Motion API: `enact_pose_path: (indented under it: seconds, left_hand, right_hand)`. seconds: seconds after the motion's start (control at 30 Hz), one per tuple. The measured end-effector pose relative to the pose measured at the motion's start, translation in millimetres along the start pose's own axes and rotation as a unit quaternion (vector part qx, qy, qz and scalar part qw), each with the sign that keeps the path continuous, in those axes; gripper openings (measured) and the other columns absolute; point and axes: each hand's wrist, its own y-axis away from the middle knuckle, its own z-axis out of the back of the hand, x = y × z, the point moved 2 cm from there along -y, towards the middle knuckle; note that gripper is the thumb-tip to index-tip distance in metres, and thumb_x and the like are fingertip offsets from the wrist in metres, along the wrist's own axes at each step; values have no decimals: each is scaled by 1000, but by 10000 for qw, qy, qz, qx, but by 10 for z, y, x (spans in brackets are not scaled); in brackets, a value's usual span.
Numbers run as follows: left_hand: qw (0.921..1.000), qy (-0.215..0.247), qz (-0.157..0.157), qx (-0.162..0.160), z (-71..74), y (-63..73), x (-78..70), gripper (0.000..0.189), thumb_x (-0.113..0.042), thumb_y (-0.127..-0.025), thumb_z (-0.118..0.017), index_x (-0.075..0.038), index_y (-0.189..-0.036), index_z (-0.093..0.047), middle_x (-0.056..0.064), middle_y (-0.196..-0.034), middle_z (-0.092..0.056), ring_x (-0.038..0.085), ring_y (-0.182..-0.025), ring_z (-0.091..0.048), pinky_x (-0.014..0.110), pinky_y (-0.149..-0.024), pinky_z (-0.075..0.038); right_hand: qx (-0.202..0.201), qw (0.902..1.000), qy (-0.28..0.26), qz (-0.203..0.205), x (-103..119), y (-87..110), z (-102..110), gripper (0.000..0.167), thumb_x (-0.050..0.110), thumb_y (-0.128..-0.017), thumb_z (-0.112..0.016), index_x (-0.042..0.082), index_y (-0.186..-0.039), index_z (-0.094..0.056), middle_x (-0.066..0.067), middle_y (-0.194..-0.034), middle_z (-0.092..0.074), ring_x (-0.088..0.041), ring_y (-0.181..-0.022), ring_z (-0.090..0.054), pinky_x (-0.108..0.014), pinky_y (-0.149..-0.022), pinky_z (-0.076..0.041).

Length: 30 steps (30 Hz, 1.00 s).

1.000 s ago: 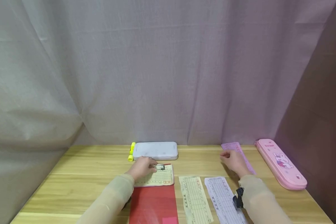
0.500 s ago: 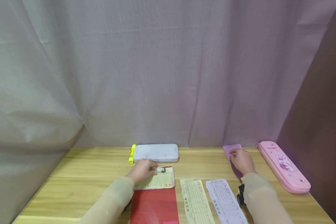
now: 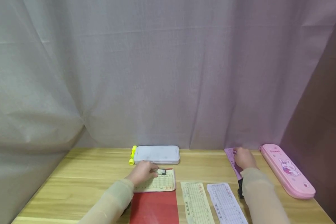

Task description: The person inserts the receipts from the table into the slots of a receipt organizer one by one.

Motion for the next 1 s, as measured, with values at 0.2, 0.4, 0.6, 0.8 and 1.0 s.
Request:
enact_pose_path:
  seconds: [0.2,0.4,0.6,0.8,1.0]
  left_hand:
    - [10000,0,-54,-3,9,7,-33,26,-26,-79,-77,-14,-102,-75,-4,-97,-73,12,-94,-66,26,-82,-53]
    - [10000,16,-85,8,30,9,-29,26,-24,-79,-77,-13,-102,-75,-3,-98,-73,13,-94,-66,26,-82,-53]
    - [10000,-3,-100,-1,36,-2,-1,26,-25,-79,-77,-13,-102,-75,-4,-98,-73,12,-93,-66,25,-82,-53]
    - [10000,28,-34,26,55,5,-11,26,-23,-79,-77,-13,-102,-75,-4,-97,-73,12,-93,-66,26,-82,-53]
    - [10000,2,-41,6,48,13,-23,26,-23,-79,-77,-13,-102,-75,-4,-97,-73,12,-93,-66,26,-82,-53]
  right_hand:
    - [183,9998,41,-6,1,-34,-47,30,-3,-85,-51,-13,-111,-59,-37,-105,-59,-56,-97,-55,-65,-83,-44]
    - [281,9996,56,-2,10,-61,-80,35,-8,-80,-50,-12,-114,-58,-37,-108,-58,-57,-101,-53,-65,-85,-43]
    - [172,9995,132,219,40,-85,-83,41,-11,-78,-49,-11,-119,-54,-39,-109,-55,-59,-100,-51,-66,-86,-41]
    - [220,9996,173,-3,11,-88,-89,37,-7,-83,-50,-10,-120,-52,-40,-110,-54,-60,-102,-50,-67,-87,-41]
    - [224,9989,-10,-408,-63,-73,-92,39,-1,-80,-55,-21,-113,-47,-43,-105,-51,-60,-103,-47,-66,-89,-40]
